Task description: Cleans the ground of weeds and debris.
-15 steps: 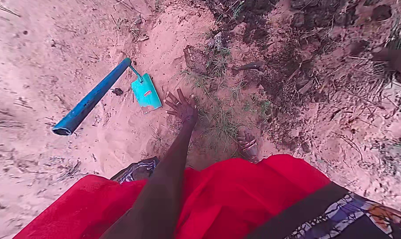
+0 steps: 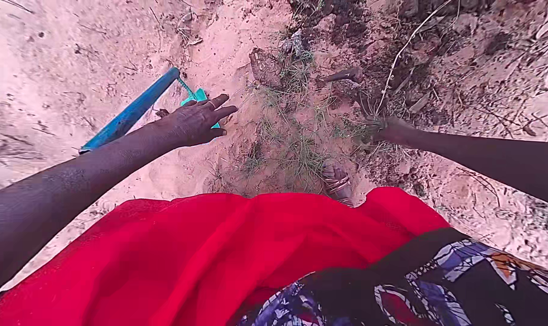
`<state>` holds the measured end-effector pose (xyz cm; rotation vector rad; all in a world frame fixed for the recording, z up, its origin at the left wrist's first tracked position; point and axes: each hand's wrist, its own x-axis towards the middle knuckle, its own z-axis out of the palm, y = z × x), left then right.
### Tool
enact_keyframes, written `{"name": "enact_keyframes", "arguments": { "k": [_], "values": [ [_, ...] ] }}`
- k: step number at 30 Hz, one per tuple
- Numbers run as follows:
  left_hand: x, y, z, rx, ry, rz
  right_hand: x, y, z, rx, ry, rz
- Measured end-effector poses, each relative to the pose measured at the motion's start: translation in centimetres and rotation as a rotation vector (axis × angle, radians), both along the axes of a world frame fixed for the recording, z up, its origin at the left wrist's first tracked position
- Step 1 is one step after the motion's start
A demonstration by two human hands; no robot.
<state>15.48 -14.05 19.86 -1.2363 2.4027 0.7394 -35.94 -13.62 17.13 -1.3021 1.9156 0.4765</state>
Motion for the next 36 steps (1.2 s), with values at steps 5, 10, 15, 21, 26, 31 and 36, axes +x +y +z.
{"name": "enact_keyframes", "arguments": {
  "k": [5,10,15,21,26,31,36],
  "values": [
    [2.2,7.2,-5.7,0.267,-0.06,-0.082,2.4,1.5,-2.7,0.003,0.074,0.171],
    [3.9,9.0,-6.2,0.342,-0.242,-0.048,1.7,0.9,-4.0,-0.024,0.087,0.409],
    [3.8,8.8,-5.1,0.377,-0.28,0.014,1.0,-0.1,-4.8,0.053,0.173,1.033],
    [3.7,9.1,-3.0,0.37,-0.268,0.135,1.7,-2.7,-1.3,0.066,-0.175,0.823],
    [5.6,12.2,-3.9,0.419,-0.235,0.268,0.2,0.6,-5.2,-0.348,-0.386,0.063],
    [7.8,15.8,-8.3,0.505,-0.257,0.25,0.2,1.9,-8.1,-0.607,-0.657,-0.419],
    [3.1,12.9,-5.6,0.55,-0.361,0.076,1.5,1.4,-7.2,-0.474,-0.754,-0.544]
  ]
}}
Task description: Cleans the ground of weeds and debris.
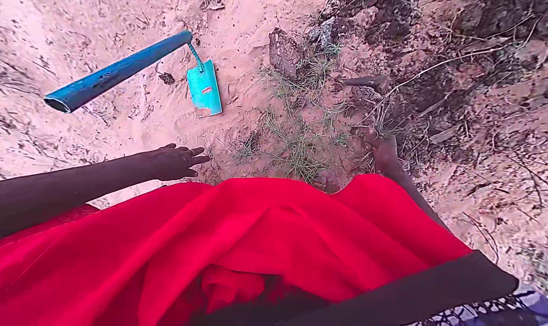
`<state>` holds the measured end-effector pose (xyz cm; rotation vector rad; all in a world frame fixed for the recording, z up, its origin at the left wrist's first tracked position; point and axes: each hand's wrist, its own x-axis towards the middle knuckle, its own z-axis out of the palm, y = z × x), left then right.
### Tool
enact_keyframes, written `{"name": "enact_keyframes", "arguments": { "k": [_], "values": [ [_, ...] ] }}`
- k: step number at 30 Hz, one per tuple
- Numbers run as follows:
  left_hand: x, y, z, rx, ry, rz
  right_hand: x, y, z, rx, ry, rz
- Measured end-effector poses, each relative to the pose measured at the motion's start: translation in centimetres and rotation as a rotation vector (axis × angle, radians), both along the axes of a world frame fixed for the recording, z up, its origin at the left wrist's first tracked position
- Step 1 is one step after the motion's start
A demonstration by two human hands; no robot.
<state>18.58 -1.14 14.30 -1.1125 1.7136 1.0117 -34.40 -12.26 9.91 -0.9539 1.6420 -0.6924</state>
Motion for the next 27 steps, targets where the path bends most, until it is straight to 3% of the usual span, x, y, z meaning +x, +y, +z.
{"name": "enact_keyframes", "arguments": {
  "k": [3,6,8,10,12,15,19,22,24,26,27],
  "values": [
    [-2.8,-1.9,1.6,-0.091,0.092,0.015,0.2,1.7,0.4,-0.018,0.057,-0.126],
    [-3.6,-2.5,1.7,-0.121,0.156,0.047,-3.5,4.9,2.8,-0.067,0.488,-0.096],
    [-3.1,-2.1,1.0,-0.1,0.125,0.008,-6.9,5.7,4.0,-0.104,0.586,-0.165],
    [-2.8,-2.0,0.7,-0.043,0.028,-0.064,-9.2,5.5,3.9,-0.205,0.441,-0.336],
    [-2.5,-2.0,0.6,-0.022,-0.026,-0.097,-8.5,4.9,4.5,-0.168,0.166,-0.385],
    [-2.2,-2.5,1.2,-0.041,-0.021,-0.049,-4.0,3.4,4.3,-0.069,0.05,-0.107],
    [-1.2,-2.8,1.6,-0.06,-0.004,0.064,3.9,1.5,3.7,0.079,0.507,0.408],
    [0.1,-2.5,1.3,-0.07,-0.031,0.079,6.9,0.6,1.9,0.109,0.782,0.756],
    [0.9,-2.0,1.0,-0.067,-0.046,0.079,7.2,1.2,0.4,-0.051,0.828,0.749],
    [1.9,-1.1,0.4,-0.059,-0.051,0.081,6.7,1.9,-1.0,-0.299,0.727,0.628],
    [2.2,-0.7,0.3,-0.046,-0.057,0.089,6.8,2.0,-0.8,-0.275,0.655,0.565]
  ]
}}
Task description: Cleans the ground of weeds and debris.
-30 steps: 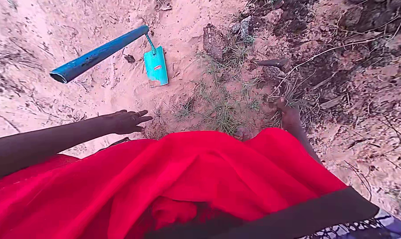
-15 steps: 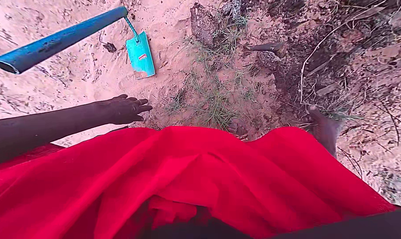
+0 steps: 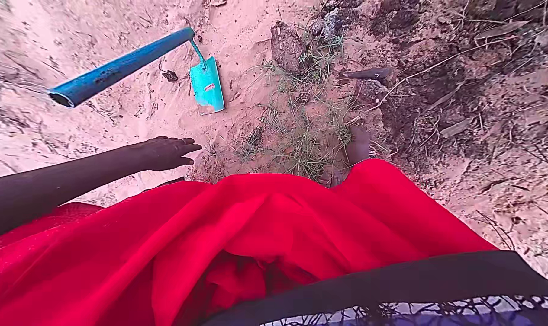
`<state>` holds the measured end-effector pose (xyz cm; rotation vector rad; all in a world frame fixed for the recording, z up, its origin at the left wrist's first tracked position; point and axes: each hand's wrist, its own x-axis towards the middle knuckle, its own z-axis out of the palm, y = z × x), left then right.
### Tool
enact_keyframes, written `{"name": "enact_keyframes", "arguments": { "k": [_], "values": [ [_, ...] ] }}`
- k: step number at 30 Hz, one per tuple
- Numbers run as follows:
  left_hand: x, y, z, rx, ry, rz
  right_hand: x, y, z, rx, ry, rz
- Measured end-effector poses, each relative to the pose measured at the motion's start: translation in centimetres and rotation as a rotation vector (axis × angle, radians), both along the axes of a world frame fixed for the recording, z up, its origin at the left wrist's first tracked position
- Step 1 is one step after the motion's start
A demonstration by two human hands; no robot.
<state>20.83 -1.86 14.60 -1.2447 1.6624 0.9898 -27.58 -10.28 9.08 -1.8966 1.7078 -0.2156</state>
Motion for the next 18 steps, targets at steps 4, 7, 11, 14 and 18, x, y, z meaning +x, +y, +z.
{"name": "enact_keyframes", "arguments": {
  "k": [4,7,11,14,18],
  "values": [
    [0.7,0.7,-0.3,0.039,-0.023,0.017,0.7,-1.2,1.8,0.254,-0.314,-0.3],
    [1.0,0.6,-0.4,0.034,-0.024,0.02,0.6,-1.1,1.1,0.202,-0.473,-0.401],
    [0.2,-0.5,0.4,-0.013,0.017,0.043,2.5,0.7,3.8,0.265,-0.491,-0.815],
    [0.0,-0.8,0.7,-0.031,0.047,0.077,-0.1,1.8,3.1,0.009,-0.67,-0.962],
    [-0.8,-1.2,1.5,0.04,-0.021,0.104,-6.2,-0.2,4.9,-0.327,-0.806,-1.012]
  ]
}}
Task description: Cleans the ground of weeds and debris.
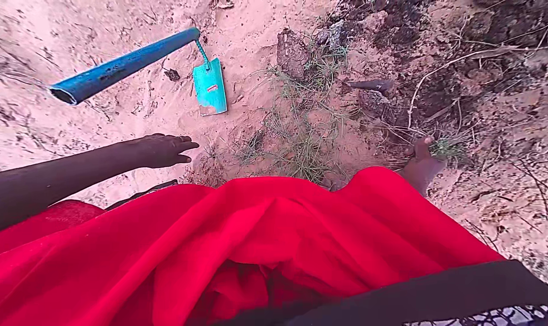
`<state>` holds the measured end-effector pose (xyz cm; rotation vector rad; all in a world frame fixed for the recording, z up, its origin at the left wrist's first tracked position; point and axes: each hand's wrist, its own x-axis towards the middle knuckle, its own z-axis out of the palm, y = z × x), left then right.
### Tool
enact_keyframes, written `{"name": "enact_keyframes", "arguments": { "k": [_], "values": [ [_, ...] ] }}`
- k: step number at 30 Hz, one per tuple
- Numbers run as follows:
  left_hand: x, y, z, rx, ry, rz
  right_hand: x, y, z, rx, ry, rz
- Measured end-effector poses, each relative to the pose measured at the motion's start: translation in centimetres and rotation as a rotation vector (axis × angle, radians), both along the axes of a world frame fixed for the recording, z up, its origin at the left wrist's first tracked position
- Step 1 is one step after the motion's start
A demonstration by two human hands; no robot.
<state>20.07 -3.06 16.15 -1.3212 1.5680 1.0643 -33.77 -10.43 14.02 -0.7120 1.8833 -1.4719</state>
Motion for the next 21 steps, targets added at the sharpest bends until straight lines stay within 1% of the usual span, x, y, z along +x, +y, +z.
{"name": "enact_keyframes", "arguments": {
  "k": [2,4,5,7,9,11,12,13,14,15,16,17,18,19,21],
  "values": [
    [1.4,0.5,-1.1,-0.065,0.031,-0.039,-4.0,-1.8,2.5,-0.165,0.041,-0.188],
    [1.4,0.4,-0.5,-0.06,0.023,-0.019,-7.8,-2.9,5.0,-0.322,0.058,-0.327],
    [0.9,0.0,0.4,-0.026,0.001,0.008,-9.0,-3.2,5.9,-0.385,0.053,-0.355],
    [0.0,-0.4,1.5,0.003,-0.026,0.04,-8.6,-3.6,6.5,-0.401,0.068,-0.27],
    [0.0,-0.7,1.8,0.032,-0.047,0.05,-5.5,-3.4,4.9,-0.317,0.031,-0.057],
    [1.1,-0.3,0.8,0.002,-0.029,0.015,-1.1,-2.6,2.2,-0.206,0.051,0.246],
    [2.3,0.5,-0.6,-0.077,0.01,-0.011,1.1,-2.4,1.1,-0.112,0.15,0.4],
    [3.8,1.4,-2.3,-0.188,0.064,-0.035,3.0,-2.4,0.0,-0.025,0.307,0.537],
    [4.4,1.4,-3.0,-0.207,0.075,-0.034,4.5,-2.7,-1.1,0.024,0.483,0.686],
    [4.5,1.2,-3.3,-0.19,0.068,-0.022,5.6,-3.1,-2.1,0.021,0.649,0.849],
    [4.4,0.8,-3.4,-0.159,0.061,-0.021,6.5,-3.8,-2.9,0.045,0.769,1.003],
    [4.3,0.5,-3.4,-0.14,0.071,-0.02,7.2,-4.6,-3.1,0.173,0.826,1.165],
    [4.3,0.3,-3.4,-0.134,0.087,-0.02,7.8,-5.6,-3.1,0.317,0.826,1.297],
    [4.5,0.3,-3.5,-0.136,0.098,-0.017,8.0,-6.6,-3.6,0.406,0.821,1.367],
    [4.7,0.4,-3.5,-0.126,0.094,-0.015,7.8,-8.2,-4.7,0.468,0.812,1.391]
  ]
}}
